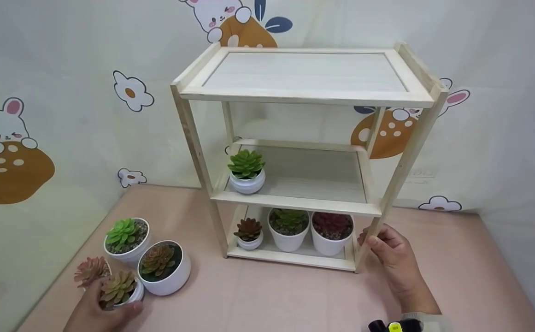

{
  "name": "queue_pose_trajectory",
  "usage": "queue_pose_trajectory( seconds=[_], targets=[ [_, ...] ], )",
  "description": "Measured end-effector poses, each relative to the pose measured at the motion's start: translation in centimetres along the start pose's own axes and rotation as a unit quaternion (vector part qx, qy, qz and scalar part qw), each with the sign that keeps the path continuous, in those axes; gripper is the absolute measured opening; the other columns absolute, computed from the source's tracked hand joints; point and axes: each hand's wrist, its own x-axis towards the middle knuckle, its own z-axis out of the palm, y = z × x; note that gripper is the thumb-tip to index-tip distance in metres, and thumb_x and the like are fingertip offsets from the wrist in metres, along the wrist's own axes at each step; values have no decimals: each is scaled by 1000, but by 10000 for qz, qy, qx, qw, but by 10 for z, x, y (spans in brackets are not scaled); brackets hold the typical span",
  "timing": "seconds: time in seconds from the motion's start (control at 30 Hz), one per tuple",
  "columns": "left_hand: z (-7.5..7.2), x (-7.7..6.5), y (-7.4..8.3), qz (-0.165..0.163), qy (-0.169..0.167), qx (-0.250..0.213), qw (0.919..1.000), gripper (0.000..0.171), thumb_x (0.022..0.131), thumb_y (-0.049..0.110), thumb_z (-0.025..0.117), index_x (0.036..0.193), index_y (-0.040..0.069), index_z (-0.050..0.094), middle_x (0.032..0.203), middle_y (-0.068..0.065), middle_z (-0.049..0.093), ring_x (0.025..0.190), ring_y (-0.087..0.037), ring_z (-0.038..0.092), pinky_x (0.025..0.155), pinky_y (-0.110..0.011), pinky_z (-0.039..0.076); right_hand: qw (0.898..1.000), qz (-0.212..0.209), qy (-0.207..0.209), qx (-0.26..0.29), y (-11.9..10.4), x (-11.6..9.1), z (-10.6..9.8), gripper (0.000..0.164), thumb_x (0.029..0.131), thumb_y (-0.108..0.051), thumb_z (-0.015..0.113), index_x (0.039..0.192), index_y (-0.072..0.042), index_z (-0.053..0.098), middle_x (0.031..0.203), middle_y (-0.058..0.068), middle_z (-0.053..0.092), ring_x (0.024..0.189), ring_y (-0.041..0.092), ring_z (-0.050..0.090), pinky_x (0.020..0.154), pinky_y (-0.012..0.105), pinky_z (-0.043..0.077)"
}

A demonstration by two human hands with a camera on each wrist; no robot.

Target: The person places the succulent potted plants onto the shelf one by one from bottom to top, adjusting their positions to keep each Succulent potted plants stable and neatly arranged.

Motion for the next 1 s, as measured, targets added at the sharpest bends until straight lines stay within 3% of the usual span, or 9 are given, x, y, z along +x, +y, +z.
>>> queue_pose_trajectory(
  seconds=[0.13,0.27,0.43,0.53,0.7,0.87,1.0],
  targets=[
    [0,-3,0,278,164,-147,9994,98,62,46,87,132,3,34,136,-21,41,130,-40,39,111,-60,25,9999,94,-59,-26,-1,0,0,23,101,2,40,105,-1,62,96,7,66,90,17,64,81,25,53],
    [-1,-4,1,304,220,-270,9989,98,62,47,87,133,4,33,136,-19,38,133,-39,36,112,-59,24,9997,215,-57,-112,-2,0,0,23,101,1,40,105,-4,62,97,5,66,92,15,64,82,24,53],
    [-1,-5,1,499,339,-437,9972,98,63,47,87,134,4,33,137,-18,38,134,-38,35,112,-57,24,9997,97,186,-107,0,-1,3,20,100,0,43,103,0,62,94,8,66,89,18,64,80,25,53],
    [0,-6,1,633,462,-574,9953,97,65,44,87,135,4,33,137,-17,39,134,-35,36,113,-55,25,9999,51,131,0,0,-1,3,20,101,-2,43,103,-1,63,94,8,66,89,17,64,80,25,51],
    [-1,-8,5,565,594,-773,9936,102,64,43,88,137,1,29,141,-20,38,137,-37,32,115,-54,23,9999,115,82,-28,1,0,2,21,101,-3,43,101,-6,64,92,6,67,89,15,65,80,23,51],
    [-1,-9,8,498,645,-836,9932,105,63,43,88,137,-1,28,146,-22,33,140,-40,26,115,-56,20,9995,-127,-202,222,3,0,1,24,101,2,38,104,0,61,94,10,66,91,17,64,82,24,52],
    [0,-11,9,590,783,-896,9911,102,64,39,89,137,-1,31,145,-20,34,140,-38,27,115,-55,21,9991,-167,-184,337,4,0,1,23,101,3,38,106,3,61,95,12,66,90,19,64,82,26,52]
  ],
)
